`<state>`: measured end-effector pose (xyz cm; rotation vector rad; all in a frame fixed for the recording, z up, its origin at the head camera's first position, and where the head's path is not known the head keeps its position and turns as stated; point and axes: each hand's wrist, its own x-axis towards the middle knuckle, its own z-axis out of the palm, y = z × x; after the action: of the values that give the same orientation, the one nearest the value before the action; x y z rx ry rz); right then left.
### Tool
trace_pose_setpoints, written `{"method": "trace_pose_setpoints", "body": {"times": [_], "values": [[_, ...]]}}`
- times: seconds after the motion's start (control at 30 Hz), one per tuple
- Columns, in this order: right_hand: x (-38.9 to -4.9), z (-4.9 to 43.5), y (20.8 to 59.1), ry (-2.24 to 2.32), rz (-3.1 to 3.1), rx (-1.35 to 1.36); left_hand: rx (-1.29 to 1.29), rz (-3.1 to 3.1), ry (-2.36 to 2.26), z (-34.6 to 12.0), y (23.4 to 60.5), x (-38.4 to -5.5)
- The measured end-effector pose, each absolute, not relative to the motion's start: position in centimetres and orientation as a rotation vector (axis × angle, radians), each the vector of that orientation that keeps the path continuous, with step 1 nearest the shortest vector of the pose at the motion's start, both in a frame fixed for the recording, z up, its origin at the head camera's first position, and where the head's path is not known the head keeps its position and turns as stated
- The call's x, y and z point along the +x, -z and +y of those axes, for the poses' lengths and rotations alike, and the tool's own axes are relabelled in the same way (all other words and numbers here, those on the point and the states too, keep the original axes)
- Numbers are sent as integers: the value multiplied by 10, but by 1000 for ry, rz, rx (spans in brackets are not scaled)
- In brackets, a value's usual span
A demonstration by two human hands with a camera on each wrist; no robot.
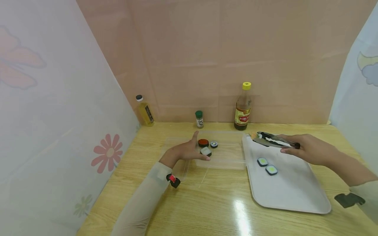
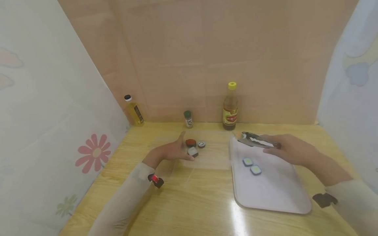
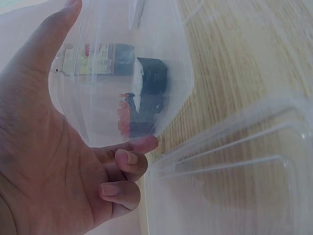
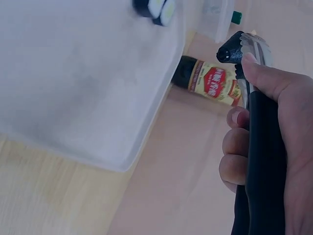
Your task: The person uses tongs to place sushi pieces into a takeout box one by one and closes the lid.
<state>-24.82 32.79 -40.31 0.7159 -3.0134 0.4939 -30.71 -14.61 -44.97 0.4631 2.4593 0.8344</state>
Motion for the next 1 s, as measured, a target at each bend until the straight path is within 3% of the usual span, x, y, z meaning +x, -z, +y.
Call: {"method": "trace_pose_setpoints", "body": {"times": [0.37,1.0], "values": [[-264,270,389,-463,-3048,782,472,2443,-854,-148,449,-309],[-300,196,395,-120,-3104,1098,459,2401,-893,-147,450,-310]]}}
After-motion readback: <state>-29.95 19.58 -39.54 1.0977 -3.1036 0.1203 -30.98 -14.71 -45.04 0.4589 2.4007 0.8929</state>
